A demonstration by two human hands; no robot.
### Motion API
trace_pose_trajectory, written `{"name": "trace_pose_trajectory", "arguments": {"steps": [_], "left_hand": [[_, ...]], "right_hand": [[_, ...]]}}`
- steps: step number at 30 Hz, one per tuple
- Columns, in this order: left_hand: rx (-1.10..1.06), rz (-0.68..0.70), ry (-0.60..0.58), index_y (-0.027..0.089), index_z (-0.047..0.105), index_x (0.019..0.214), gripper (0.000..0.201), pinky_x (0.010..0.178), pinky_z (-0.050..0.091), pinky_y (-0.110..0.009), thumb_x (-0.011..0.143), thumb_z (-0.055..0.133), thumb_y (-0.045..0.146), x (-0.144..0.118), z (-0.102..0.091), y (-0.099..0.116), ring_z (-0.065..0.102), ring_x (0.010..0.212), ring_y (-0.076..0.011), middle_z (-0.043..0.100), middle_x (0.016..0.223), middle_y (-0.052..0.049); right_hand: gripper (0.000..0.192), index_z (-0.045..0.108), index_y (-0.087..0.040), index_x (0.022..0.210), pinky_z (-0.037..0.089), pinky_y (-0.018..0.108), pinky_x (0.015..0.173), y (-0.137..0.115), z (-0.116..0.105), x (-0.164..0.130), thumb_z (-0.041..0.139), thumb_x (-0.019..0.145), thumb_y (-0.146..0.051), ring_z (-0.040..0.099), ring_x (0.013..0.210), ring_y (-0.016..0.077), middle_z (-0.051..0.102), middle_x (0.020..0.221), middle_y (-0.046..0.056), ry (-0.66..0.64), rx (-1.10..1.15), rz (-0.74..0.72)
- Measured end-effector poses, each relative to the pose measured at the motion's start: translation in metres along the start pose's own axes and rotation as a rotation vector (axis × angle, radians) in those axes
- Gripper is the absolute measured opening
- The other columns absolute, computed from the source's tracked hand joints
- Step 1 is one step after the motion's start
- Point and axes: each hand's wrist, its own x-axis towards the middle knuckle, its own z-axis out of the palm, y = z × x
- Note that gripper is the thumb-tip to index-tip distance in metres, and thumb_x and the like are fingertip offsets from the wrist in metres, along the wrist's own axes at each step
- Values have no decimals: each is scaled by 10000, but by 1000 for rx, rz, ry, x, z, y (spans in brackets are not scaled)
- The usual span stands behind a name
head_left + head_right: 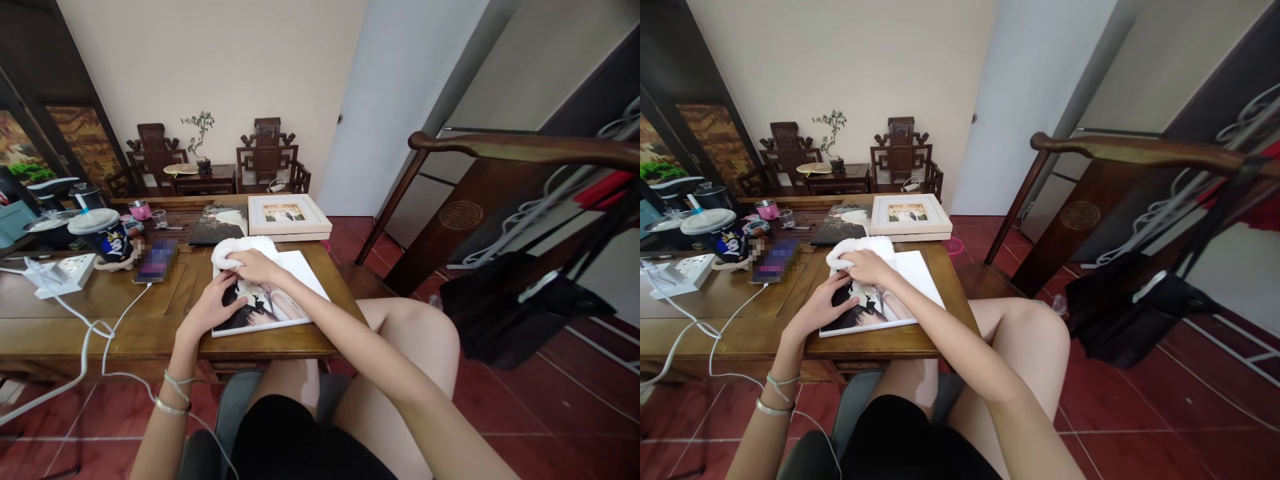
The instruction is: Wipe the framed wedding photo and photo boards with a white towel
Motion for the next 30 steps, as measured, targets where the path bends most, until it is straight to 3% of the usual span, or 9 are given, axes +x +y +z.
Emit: {"name": "trace_pose_trajectory", "arguments": {"steps": [4, 9, 12, 15, 18, 21, 26, 30], "left_hand": [[-16, -8, -14, 151, 560, 1343, 566, 1160, 315, -481, 877, 575, 471, 1, 2, -3, 416, 1391, -311, 472, 1480, -156], [8, -51, -63, 201, 482, 1421, 557, 1174, 261, -508, 918, 507, 438, 0, 2, -2, 290, 1462, -288, 381, 1551, -118], [53, -94, -46, 211, 454, 1440, 528, 1158, 274, -541, 945, 446, 395, -1, 0, -2, 302, 1457, -289, 365, 1561, -110], [52, -60, -9, 190, 472, 1426, 533, 1164, 286, -511, 930, 463, 386, -1, 1, -3, 339, 1438, -284, 403, 1537, -121], [48, -5, 50, 185, 557, 1350, 511, 1165, 306, -470, 886, 537, 400, 0, 2, -6, 410, 1388, -284, 488, 1461, -131], [55, -6, 70, 179, 562, 1341, 530, 1163, 315, -466, 862, 574, 407, 0, 4, -6, 430, 1361, -291, 513, 1413, -142], [80, -51, 12, 162, 467, 1415, 590, 1168, 280, -511, 881, 538, 403, 0, 6, -5, 328, 1428, -317, 391, 1516, -173], [81, -72, -61, 176, 400, 1460, 603, 1165, 265, -536, 913, 480, 416, 1, 7, -8, 254, 1467, -314, 320, 1569, -162]], "right_hand": [[449, 699, -190, 1145, 454, 334, 917, 8, 1, -6, 463, 780, -76, 628, 1070, 259, 692, 1233, 66, 24, -48, -29], [479, 694, -164, 1143, 454, 358, 953, 55, -21, -55, 432, 760, -41, 628, 1093, 265, 698, 1213, 88, 112, -95, 67], [476, 684, -143, 1138, 436, 414, 995, 83, -29, -81, 419, 757, -40, 621, 1115, 295, 696, 1208, 111, 151, -170, 148], [478, 667, -148, 1150, 352, 504, 1085, 97, -26, -97, 422, 752, -48, 533, 1260, 314, 634, 1314, 129, 152, -236, 139], [476, 650, -156, 1163, 262, 564, 1135, 101, -18, -101, 425, 755, -56, 384, 1403, 298, 566, 1394, 150, 140, -288, 109], [492, 638, -169, 1179, 259, 568, 1138, 101, -15, -97, 423, 753, -50, 336, 1434, 278, 563, 1399, 148, 133, -311, 87], [480, 652, -148, 1149, 267, 568, 1139, 97, -21, -91, 425, 743, -29, 354, 1426, 283, 561, 1396, 169, 124, -314, 55], [469, 661, -127, 1130, 241, 600, 1145, 81, -19, -110, 433, 734, -22, 323, 1439, 299, 540, 1406, 207, 85, -304, 48]]}}
